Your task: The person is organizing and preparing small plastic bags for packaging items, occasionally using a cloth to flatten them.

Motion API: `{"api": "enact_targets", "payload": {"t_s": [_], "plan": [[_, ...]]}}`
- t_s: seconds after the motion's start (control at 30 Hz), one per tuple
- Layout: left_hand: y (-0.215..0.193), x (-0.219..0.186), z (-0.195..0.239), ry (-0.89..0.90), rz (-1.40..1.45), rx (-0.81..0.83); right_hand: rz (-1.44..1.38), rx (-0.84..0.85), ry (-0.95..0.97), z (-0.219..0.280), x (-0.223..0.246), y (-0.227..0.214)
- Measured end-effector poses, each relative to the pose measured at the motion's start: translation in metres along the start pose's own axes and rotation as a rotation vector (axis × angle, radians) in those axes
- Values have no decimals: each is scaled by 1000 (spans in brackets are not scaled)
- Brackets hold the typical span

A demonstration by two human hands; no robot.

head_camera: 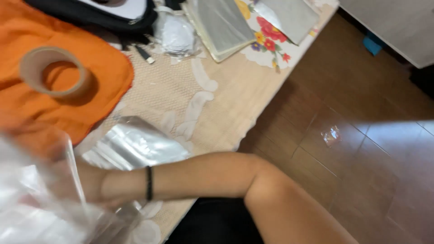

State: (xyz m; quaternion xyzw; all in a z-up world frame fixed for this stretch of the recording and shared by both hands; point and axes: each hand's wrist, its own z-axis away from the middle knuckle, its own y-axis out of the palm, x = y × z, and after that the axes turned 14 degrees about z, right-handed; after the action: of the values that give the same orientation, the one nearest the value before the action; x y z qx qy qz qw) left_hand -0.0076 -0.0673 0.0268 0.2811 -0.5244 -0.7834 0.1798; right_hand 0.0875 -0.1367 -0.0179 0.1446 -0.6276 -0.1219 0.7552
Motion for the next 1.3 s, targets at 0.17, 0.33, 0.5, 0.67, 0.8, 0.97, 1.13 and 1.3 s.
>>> {"api": "enact_targets", "payload": {"t_s": [0.17,0.33,0.5,0.67,0.8,0.97,1.13,1.3], "plan": [[-6,-30,33,326,-192,-271,307,-102,326,98,-1,-64],[-44,-45,38,417,-206,-470,137,98,300,104,9,-59],[-193,-59,35,325,-236,-470,-154,309,118,96,57,-54],[-61,-39,40,252,-1259,51,1246,-173,-815,49,138,-50],[-46,-40,51,171,-1373,86,1019,86,-600,13,155,-9],[-53,-43,49,215,-1359,104,393,242,-207,-40,136,9],[-55,-47,52,201,-1306,110,1336,-152,-197,-87,47,-38],[-70,-38,56,289,-1256,226,1557,-272,-229,-114,16,-86]]}}
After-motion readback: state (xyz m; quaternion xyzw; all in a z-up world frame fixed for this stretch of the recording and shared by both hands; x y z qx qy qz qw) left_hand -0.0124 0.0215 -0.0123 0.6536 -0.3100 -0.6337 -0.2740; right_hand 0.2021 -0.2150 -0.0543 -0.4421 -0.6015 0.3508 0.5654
